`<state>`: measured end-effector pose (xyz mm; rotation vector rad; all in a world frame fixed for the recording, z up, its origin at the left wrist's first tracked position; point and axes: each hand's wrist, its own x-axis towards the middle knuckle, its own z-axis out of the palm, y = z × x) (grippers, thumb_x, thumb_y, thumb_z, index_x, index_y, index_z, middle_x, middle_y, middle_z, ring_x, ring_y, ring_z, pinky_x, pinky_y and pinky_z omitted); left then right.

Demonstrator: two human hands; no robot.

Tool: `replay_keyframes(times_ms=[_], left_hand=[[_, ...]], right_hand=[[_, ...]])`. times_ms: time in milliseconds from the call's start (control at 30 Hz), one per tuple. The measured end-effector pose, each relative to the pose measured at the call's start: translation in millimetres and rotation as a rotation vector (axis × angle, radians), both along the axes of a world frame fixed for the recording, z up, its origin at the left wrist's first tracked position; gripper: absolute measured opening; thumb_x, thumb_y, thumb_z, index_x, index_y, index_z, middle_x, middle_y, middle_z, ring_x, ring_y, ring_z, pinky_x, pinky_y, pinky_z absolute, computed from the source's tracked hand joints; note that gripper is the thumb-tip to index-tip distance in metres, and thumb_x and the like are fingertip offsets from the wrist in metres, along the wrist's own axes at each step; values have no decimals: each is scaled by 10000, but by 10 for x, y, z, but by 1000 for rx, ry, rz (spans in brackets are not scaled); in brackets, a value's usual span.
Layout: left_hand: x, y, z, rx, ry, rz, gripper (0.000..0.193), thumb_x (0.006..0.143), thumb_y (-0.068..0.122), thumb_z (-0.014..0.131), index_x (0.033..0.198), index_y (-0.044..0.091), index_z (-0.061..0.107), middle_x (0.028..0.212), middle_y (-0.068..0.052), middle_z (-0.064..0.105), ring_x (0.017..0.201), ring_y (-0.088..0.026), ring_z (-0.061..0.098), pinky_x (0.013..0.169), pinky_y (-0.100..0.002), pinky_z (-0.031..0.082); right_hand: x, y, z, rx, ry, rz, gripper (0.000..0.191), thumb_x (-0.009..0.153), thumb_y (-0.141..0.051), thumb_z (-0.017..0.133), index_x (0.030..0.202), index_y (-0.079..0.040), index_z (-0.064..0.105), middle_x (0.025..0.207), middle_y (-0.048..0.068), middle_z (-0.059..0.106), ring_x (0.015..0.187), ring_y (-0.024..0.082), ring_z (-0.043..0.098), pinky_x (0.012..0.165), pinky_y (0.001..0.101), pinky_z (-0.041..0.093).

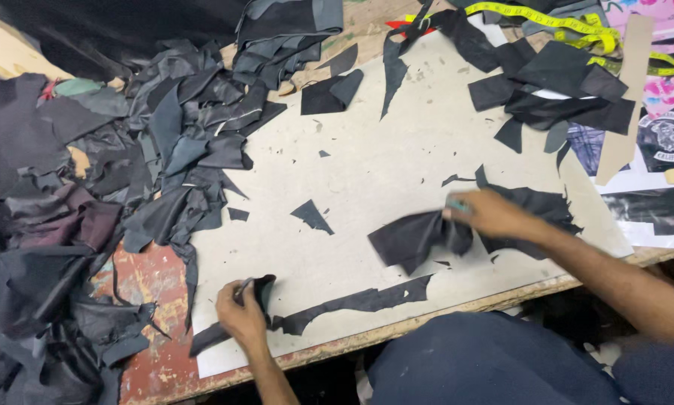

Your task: The person cuts dark fabric pieces on a worktable using a rotary cutter. They repeatedly position, trim, and separate fabric pieces, accumulating cut pieces and scraps on the table.

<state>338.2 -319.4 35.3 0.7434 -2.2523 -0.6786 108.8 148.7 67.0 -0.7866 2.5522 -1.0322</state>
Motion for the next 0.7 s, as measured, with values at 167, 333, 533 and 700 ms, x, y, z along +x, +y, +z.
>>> replay_keyframes(times_ms=[167, 333, 533, 700], left_hand=[[-845, 1381, 358, 334, 135, -530, 115, 834, 63, 776, 943, 67, 740, 1022, -42, 704, 991, -177, 665, 879, -313, 546], [-1464, 2905, 322, 106, -34, -1165, 154, 748, 124, 826, 886, 108, 761, 1431, -107, 604, 1365, -346, 515, 1157, -538, 352], [-2127, 3926, 116, -132, -60, -1354, 192, 611, 188, 832, 789, 138, 782, 1283, -122, 660, 1261, -329, 575, 1121, -595, 366], [-1913, 3888, 90, 145, -230, -1465, 142, 901, 116, 753, 1037, 102, 715, 1016, -67, 726, 1007, -251, 701, 847, -380, 557]], right_hand=[[-1276, 1106, 562, 43, 84, -492, 398, 969, -422, 686, 1091, -43, 668, 820, 191, 683, 772, 344, 700, 722, 485, 533], [-1763, 1990, 354, 350, 319, -617, 506, 923, -429, 791, 1257, -55, 730, 1039, 276, 722, 970, 480, 688, 845, 559, 537], [-1424, 2286, -120, 252, 428, -812, 379, 948, -256, 798, 1199, -1, 677, 1127, 258, 694, 1087, 469, 666, 905, 564, 522], [-1092, 2317, -249, 341, 532, -764, 381, 1023, -214, 793, 1247, 17, 588, 1212, 246, 599, 1098, 464, 619, 953, 571, 509]])
